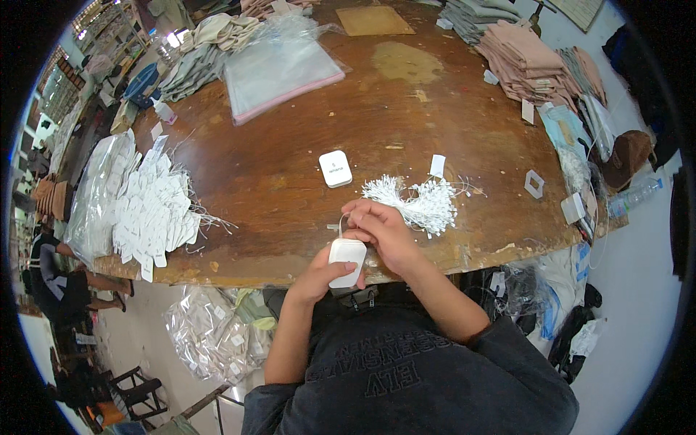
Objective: The person repeatedly picks small white tags and thin white strings from a wooden table, threads the strings through the tags, and places the assembled units into a growing pile. The person handles the items one at a time and occasionally repositions the pile to continue the task.
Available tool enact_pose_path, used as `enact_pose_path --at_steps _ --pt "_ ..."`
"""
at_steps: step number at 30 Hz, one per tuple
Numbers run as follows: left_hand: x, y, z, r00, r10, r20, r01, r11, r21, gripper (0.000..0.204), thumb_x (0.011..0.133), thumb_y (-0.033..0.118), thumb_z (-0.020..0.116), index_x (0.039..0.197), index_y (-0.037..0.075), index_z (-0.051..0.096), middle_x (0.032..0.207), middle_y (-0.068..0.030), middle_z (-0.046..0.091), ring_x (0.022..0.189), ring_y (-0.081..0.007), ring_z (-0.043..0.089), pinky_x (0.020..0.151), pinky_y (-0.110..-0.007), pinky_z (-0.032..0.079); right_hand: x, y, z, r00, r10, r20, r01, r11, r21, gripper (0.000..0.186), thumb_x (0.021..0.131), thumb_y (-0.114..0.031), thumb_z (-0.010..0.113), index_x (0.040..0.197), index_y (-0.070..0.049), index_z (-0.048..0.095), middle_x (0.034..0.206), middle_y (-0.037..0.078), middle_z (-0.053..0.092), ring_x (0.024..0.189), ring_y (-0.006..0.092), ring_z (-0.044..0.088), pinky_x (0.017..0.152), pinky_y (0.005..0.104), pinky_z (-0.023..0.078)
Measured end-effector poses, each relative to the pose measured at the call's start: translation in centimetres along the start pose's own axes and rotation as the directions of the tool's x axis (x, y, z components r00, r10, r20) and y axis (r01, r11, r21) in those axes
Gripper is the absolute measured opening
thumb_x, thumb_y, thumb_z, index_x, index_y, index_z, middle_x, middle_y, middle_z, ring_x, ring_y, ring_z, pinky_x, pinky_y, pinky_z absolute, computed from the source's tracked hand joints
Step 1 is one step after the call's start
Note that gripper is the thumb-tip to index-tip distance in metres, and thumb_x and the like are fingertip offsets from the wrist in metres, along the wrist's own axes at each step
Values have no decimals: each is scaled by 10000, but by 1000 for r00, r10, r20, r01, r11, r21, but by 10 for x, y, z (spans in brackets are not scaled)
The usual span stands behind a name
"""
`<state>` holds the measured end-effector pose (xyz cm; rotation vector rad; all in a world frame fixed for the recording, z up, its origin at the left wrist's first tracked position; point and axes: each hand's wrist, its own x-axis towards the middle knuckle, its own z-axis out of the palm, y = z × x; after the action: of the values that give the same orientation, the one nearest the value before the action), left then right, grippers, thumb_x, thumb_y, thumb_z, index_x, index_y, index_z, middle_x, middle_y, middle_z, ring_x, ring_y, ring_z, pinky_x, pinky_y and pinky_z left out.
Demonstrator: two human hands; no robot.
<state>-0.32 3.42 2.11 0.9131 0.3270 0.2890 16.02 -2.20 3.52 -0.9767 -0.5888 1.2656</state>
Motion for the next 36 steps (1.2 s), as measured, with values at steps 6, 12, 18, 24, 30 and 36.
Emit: enact_pose_path --at_steps 6,12,18,24,30,36 --pt "-5 1 -8 993 115 -8 -115 993 19 582 823 109 620 1370 32 437 1165 -95 561 769 -191 641 709 -291 504 29 -36 -13 975 -154 -163 204 912 357 100 957 -112 542 949 -19 577 889 94 611 739 145 582 687 284 519" --pt "5 -2 -9 891 191 -411 -243 967 -78 619 880 110 564 1451 34 336 1250 -154 562 868 -231 660 760 -323 537 31 -41 -21 920 -332 -207 344 939 25 105 955 -116 554 885 -38 545 793 44 582 588 53 428 498 210 340" --pt "-4 3 -18 879 146 -453 -251 951 -181 532 966 136 504 1449 11 320 1225 -155 583 982 -244 646 896 -337 504 15 8 16 985 -165 39 168 920 -354 95 918 -103 637 922 -8 629 791 11 616 654 64 535 584 219 439" --pt "-13 -4 -21 736 265 -623 -266 959 93 358 928 78 608 1253 -47 527 1162 -108 620 1038 -177 612 891 -322 507 22 24 37 932 -332 145 343 678 -650 120 879 -85 646 897 28 614 772 95 604 647 150 559 589 291 447" --pt "-4 -8 -14 669 344 -659 -243 939 244 342 896 61 654 1209 -44 565 1114 -92 646 995 -147 615 870 -296 500 27 24 39 885 -424 192 427 577 -696 98 909 -68 579 902 29 568 820 151 571 707 286 566 637 365 451" --pt "1 -11 -9 567 509 -648 -282 859 428 325 861 58 692 1162 -22 601 1057 -67 654 959 -116 596 840 -265 485 28 29 38 837 -498 227 488 492 -721 85 927 -64 549 899 16 543 818 147 545 711 295 556 645 370 448"
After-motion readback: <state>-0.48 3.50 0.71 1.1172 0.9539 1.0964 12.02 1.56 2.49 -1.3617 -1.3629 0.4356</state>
